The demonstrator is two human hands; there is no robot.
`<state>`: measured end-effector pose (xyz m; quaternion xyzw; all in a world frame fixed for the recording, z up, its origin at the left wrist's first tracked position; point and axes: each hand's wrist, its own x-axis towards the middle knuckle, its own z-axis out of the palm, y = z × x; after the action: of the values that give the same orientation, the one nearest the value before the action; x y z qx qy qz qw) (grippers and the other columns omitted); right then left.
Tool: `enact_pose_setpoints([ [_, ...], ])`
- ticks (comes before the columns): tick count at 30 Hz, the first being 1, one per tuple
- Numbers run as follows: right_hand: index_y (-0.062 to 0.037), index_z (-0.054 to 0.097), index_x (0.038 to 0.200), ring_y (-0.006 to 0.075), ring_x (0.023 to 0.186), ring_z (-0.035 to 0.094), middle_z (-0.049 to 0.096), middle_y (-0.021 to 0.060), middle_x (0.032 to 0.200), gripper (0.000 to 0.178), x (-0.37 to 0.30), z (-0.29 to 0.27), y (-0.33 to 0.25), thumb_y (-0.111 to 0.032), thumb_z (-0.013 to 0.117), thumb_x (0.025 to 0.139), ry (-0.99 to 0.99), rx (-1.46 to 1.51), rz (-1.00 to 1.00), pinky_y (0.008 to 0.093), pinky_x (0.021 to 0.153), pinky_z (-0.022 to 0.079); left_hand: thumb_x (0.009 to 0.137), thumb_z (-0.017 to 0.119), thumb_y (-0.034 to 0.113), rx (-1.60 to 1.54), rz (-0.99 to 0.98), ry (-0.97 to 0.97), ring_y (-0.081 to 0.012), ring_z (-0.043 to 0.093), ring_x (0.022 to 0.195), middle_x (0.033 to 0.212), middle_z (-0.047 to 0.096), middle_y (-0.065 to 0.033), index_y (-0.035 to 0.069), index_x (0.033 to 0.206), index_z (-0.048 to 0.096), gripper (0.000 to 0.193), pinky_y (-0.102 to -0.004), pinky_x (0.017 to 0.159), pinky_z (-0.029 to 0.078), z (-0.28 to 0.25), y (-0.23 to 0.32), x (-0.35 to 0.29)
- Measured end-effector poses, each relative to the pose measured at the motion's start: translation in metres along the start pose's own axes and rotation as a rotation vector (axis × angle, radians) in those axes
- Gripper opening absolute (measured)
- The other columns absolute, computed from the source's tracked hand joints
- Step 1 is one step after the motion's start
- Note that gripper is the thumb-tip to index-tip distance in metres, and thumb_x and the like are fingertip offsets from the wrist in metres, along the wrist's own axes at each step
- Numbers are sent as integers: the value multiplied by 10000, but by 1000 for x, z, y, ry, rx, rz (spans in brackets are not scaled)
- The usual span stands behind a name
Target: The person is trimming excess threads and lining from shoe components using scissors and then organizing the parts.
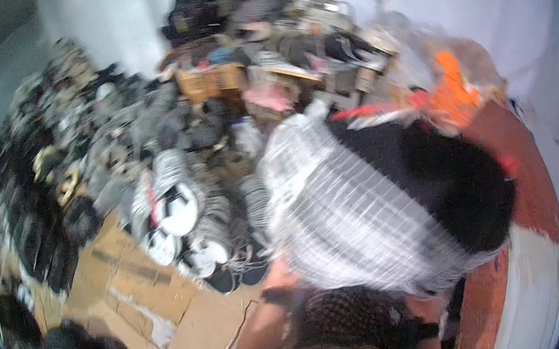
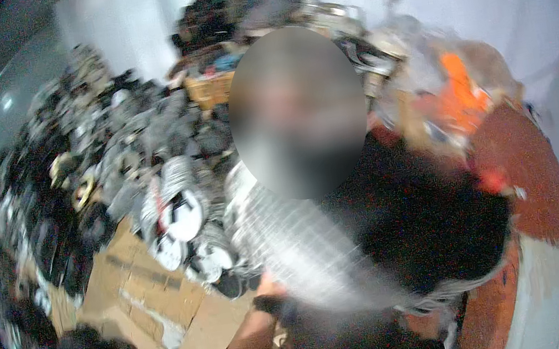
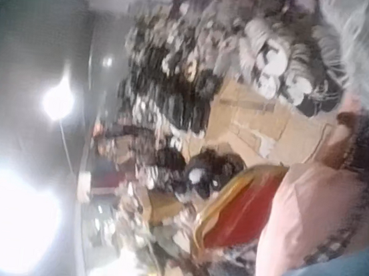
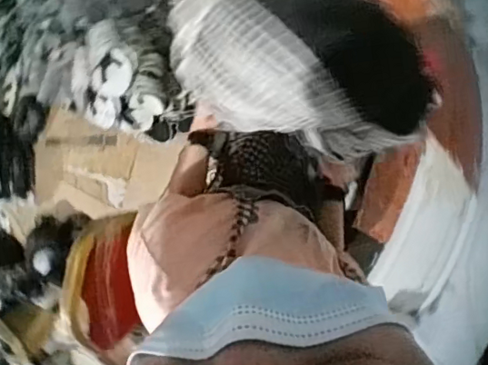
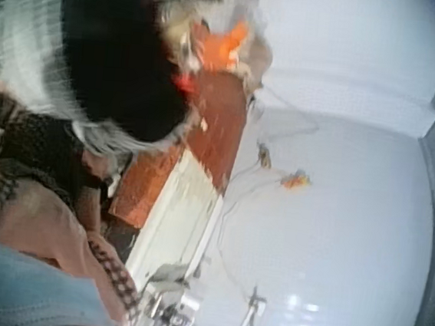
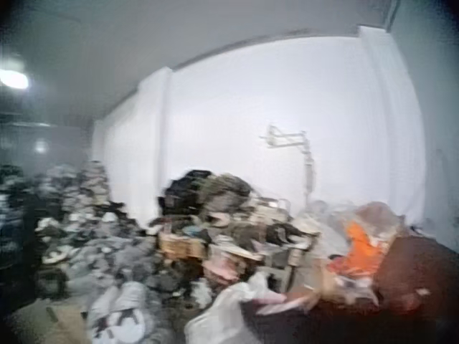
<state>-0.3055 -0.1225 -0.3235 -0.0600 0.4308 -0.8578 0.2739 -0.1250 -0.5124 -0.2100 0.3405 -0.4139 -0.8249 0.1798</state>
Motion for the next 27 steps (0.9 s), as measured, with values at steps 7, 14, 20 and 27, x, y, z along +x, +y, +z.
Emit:
enact_pose_setpoints([
  [7,-7,439,1246,258,1061,528,521,126,1216,409,14,218,-204,-187,549,896,40,-325,-631,367,886,482,931,409,344,-903,72,-437,-265,537,1080,1172,580,-105,31,1156,543,408,-444,967,405,115,101,-40],
  [14,-34,450,1257,218,1082,523,534,127,1193,334,18,450,-298,-132,462,938,-503,-275,-368,327,929,450,916,402,398,-1245,314,-290,-315,480,1155,1254,516,-131,56,1224,494,470,-490,991,371,97,199,-119],
  [20,-52,220,1412,245,1148,479,413,192,1324,659,-39,606,-203,-257,554,883,-1073,-463,-244,386,934,444,889,449,462,-1397,1105,-586,-281,509,1086,1166,545,-119,101,1157,517,455,-490,933,403,-76,203,-68],
  [27,-12,412,1281,205,1127,480,463,103,1280,495,-16,518,-142,-79,606,831,-983,-952,11,347,898,459,892,483,420,-1037,1095,633,-284,455,1080,1286,399,-155,132,1377,280,599,-438,953,374,-81,165,-74],
])
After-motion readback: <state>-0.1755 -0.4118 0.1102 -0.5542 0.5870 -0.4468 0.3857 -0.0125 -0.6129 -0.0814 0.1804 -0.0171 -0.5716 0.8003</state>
